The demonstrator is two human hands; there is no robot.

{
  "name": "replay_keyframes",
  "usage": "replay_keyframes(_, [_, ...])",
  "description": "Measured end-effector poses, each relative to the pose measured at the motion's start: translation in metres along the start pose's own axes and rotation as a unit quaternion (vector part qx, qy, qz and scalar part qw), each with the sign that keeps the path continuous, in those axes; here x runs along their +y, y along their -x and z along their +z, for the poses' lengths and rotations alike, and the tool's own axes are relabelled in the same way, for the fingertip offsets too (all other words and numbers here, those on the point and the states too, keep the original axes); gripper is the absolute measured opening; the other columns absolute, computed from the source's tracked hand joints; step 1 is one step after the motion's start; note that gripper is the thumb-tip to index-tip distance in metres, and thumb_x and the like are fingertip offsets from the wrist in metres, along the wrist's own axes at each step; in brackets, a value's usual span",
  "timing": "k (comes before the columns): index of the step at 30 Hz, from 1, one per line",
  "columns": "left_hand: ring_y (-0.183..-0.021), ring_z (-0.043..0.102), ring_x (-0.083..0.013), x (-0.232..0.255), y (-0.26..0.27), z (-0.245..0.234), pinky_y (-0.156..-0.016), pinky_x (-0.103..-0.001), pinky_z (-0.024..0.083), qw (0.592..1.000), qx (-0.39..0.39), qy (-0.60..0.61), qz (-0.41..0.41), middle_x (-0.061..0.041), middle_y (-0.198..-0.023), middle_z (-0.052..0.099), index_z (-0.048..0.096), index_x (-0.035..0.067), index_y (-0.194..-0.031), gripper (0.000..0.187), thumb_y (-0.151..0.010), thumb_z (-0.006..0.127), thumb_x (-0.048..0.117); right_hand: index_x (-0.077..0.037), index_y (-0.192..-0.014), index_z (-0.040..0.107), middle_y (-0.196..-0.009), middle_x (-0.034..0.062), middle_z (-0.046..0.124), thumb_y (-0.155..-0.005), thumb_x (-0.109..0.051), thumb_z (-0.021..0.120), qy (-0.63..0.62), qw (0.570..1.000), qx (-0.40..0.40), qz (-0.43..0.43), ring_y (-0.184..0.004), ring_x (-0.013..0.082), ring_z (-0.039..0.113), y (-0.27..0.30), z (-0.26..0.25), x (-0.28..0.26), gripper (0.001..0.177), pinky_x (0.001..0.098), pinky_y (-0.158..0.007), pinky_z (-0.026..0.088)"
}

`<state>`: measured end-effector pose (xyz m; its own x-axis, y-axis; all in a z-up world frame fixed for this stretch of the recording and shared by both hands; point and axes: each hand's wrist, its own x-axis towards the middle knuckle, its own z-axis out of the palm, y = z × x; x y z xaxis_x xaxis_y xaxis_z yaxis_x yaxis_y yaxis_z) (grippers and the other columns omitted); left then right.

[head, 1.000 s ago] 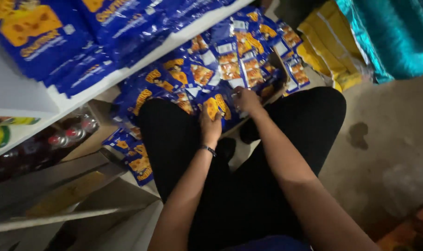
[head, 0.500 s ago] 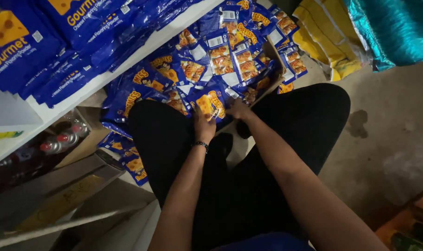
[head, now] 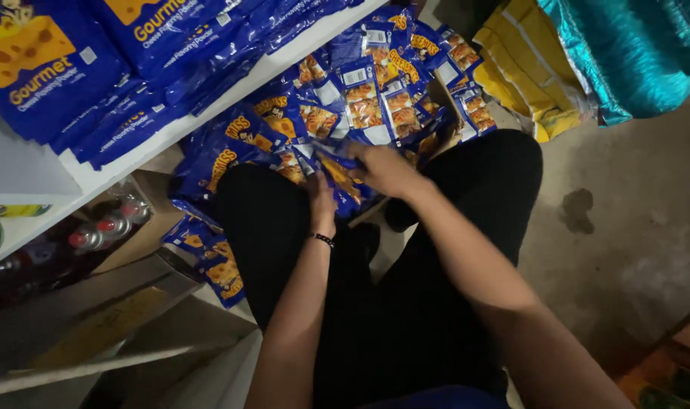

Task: Organizing and stacking snack packets on a grocery store shelf.

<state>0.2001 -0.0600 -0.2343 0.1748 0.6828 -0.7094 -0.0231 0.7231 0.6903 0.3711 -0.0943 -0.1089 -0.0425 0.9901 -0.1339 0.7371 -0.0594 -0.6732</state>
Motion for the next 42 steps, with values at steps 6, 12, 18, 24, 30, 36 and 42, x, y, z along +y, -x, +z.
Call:
replay_keyframes(6, [-0.113,0.063,-0.0270,0.023,-0.013,-0.057,-0.111,-0.040,0.051,0.901,-0.197,-0.226,0.313,-0.015,-0.121,0.068,0.063,-0.004,-0.128,0.048,-0.119,0.044,0.039,-0.003,-0.119,0.073,-0.107,0.0128,0.077,-0.094,-0.018,0.079,-0.180,0.978,-0.018,-0.107,-0.098,0.0244,0.071,0.014,-0.084,0.003,0.029,0.0388,-0.088,0.056])
replay_keyframes(12, [-0.130,0.057,-0.0199,0.068,0.058,-0.042,-0.111,-0.036,0.046,0.919,-0.383,0.058,0.076,-0.004,-0.138,0.061,0.051,0.009,-0.141,0.057,-0.089,0.067,-0.005,-0.009,-0.134,0.057,-0.109,0.0124,0.074,-0.083,-0.017,0.079,-0.519,0.814,0.128,0.225,-0.088,0.0189,0.074,-0.007,-0.050,-0.005,0.056,0.0315,-0.074,0.064])
replay_keyframes(18, [-0.132,0.058,-0.0245,0.070,0.040,-0.053,-0.113,-0.041,0.049,0.909,-0.361,0.194,0.072,-0.010,-0.141,0.061,0.051,0.001,-0.145,0.050,-0.096,0.063,-0.003,0.002,-0.142,0.056,-0.120,0.0215,0.074,-0.083,-0.025,0.082,-0.458,0.844,-0.024,0.278,-0.094,0.0261,0.073,-0.002,-0.040,-0.034,0.070,0.0355,-0.072,0.060])
replay_keyframes(24, [-0.126,0.059,-0.0200,0.070,0.054,-0.049,-0.104,-0.039,0.050,0.926,-0.350,0.100,0.103,-0.005,-0.139,0.059,0.047,0.008,-0.145,0.064,-0.087,0.069,-0.006,0.003,-0.146,0.046,-0.128,0.0139,0.071,-0.072,-0.009,0.088,-0.483,0.868,-0.020,0.113,-0.114,0.0209,0.070,-0.002,-0.016,-0.003,0.086,0.0338,-0.098,0.058])
replay_keyframes(30, [-0.128,0.060,-0.0206,0.052,0.040,-0.054,-0.109,-0.036,0.050,0.922,-0.351,0.050,0.153,-0.009,-0.141,0.062,0.054,-0.001,-0.146,0.056,-0.093,0.071,-0.005,0.000,-0.148,0.045,-0.129,0.0105,0.070,-0.078,-0.007,0.085,-0.461,0.880,0.003,0.114,-0.117,0.0178,0.067,0.001,-0.021,-0.014,0.081,0.0336,-0.104,0.053])
replay_keyframes(36, [-0.129,0.059,-0.0219,0.058,0.046,-0.055,-0.110,-0.040,0.050,0.926,-0.338,0.148,0.084,-0.009,-0.140,0.060,0.046,0.003,-0.147,0.056,-0.094,0.065,-0.004,0.001,-0.147,0.048,-0.131,0.0087,0.068,-0.081,-0.008,0.084,-0.459,0.885,-0.024,0.076,-0.118,0.0159,0.065,0.005,-0.020,-0.009,0.076,0.0323,-0.106,0.051])
replay_keyframes(42, [-0.132,0.056,-0.0215,0.061,0.044,-0.054,-0.112,-0.041,0.046,0.928,-0.313,0.176,0.102,-0.006,-0.143,0.057,0.040,0.010,-0.152,0.061,-0.096,0.060,-0.004,0.000,-0.145,0.049,-0.128,0.0100,0.070,-0.085,-0.011,0.081,-0.461,0.873,-0.010,0.163,-0.114,0.0174,0.069,0.006,-0.025,-0.017,0.069,0.0333,-0.100,0.056])
